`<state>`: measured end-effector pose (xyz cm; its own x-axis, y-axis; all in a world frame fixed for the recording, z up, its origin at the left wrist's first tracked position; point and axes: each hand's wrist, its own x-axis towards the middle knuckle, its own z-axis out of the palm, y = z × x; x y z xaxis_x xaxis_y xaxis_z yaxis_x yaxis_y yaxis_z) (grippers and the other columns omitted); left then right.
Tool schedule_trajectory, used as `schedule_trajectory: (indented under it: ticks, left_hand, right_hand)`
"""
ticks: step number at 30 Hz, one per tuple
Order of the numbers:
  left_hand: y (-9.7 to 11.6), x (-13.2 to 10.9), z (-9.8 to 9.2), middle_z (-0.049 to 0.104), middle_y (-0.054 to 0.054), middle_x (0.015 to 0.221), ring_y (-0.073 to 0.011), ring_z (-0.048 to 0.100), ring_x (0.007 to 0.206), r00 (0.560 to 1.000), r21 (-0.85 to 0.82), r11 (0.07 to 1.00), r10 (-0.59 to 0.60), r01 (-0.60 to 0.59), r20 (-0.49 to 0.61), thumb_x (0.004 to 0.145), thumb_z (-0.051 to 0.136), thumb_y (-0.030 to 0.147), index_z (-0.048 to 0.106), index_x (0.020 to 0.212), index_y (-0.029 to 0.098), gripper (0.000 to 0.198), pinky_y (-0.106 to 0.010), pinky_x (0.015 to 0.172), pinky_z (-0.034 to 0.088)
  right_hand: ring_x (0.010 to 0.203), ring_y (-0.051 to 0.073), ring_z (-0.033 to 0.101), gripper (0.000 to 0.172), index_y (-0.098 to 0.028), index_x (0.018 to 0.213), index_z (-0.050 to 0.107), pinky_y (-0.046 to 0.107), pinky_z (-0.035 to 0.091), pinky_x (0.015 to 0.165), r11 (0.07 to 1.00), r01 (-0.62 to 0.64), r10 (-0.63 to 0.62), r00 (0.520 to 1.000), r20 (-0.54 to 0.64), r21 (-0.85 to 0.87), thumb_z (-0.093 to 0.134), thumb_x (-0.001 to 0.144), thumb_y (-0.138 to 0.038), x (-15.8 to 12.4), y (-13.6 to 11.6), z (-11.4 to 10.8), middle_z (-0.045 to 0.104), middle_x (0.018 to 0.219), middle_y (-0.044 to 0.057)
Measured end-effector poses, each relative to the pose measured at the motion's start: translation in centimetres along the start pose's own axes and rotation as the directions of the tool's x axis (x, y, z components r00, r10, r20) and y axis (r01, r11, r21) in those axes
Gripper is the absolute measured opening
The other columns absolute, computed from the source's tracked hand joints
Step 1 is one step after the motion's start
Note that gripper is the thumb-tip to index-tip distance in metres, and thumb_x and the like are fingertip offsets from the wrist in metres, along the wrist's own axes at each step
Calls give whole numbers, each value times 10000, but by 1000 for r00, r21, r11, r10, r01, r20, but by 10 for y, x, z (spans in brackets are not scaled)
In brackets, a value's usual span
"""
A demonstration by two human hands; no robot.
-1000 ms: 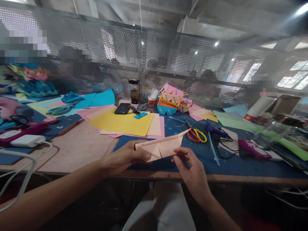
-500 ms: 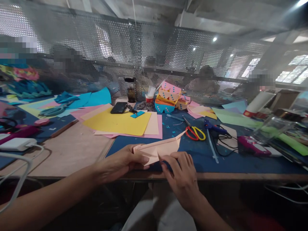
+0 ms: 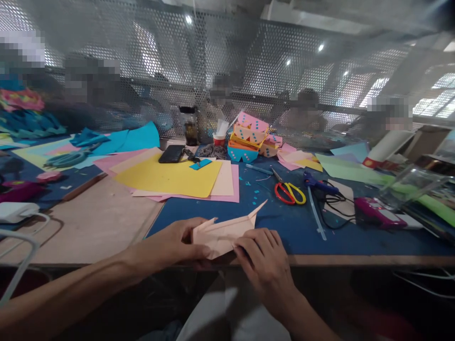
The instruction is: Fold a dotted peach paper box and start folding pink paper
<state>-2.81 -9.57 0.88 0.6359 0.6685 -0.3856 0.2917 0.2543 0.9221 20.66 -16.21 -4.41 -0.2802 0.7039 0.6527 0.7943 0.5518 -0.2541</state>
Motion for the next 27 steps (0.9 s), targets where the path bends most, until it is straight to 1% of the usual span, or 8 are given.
schedule_trajectory:
  ticks: [3,6,8,11,14,20,24,27]
  left_hand:
    - [-5,-9,-11,722,-5,845,-184,682,663,993,336,940,82,-50,-82,835,718,486,563,1308,211,568,-269,590,518]
    - [-4,-18,-22,692,22,725,-176,643,618,957,726,687,228,-28,-179,854,697,478,614,1286,238,501,-242,542,412]
    - [-1,-21,-26,687,24,717,-171,629,596,927,833,553,321,-16,-196,890,657,478,639,1277,265,442,-248,541,396]
    - [3,-18,-28,707,0,831,-175,655,697,879,897,427,463,-113,-110,928,627,403,695,1184,279,293,-260,619,448]
    - [4,-10,-28,694,-18,918,-174,660,800,831,906,363,555,-218,-22,972,575,325,718,1079,263,189,-263,685,480]
    - [1,1,-23,653,-68,1212,-235,608,1127,737,890,320,676,-325,26,959,593,265,628,1235,259,279,-356,928,509]
    - [2,9,-13,697,-40,1146,-218,628,1099,731,831,387,681,-399,34,934,603,204,600,1235,254,305,-333,912,529]
    - [4,14,-6,733,-29,1055,-219,626,1096,645,865,258,758,-430,94,951,595,177,641,1173,240,235,-349,933,521]
  right_hand:
    - [882,212,565,53,-205,1018,622,368,361,795,1000,-17,16,1000,27,23,571,1018,-191,0,1,1,654,952,37]
    - [885,210,563,58,-210,999,618,367,353,797,998,-42,41,998,38,46,567,1023,-197,-1,0,0,653,943,30]
    - [882,207,560,64,-214,986,619,366,350,799,997,-53,50,998,40,57,569,1025,-207,-1,0,0,656,940,25]
    - [876,205,556,50,-219,992,622,362,350,789,996,-55,52,998,42,75,584,1022,-230,-1,1,-1,662,944,21]
    - [869,205,557,34,-226,1005,629,362,355,781,995,-61,57,997,48,80,604,1013,-248,0,2,0,668,944,18]
    - [865,206,568,40,-231,991,645,359,386,766,992,-101,97,994,57,76,612,1005,-247,1,2,1,670,933,24]
    - [870,209,571,46,-232,981,651,358,406,763,991,-111,108,993,49,80,609,1001,-231,-1,1,2,675,932,27]
    - [867,208,572,60,-237,992,652,361,413,763,990,-120,116,992,53,78,599,1000,-209,-2,1,3,679,939,25]
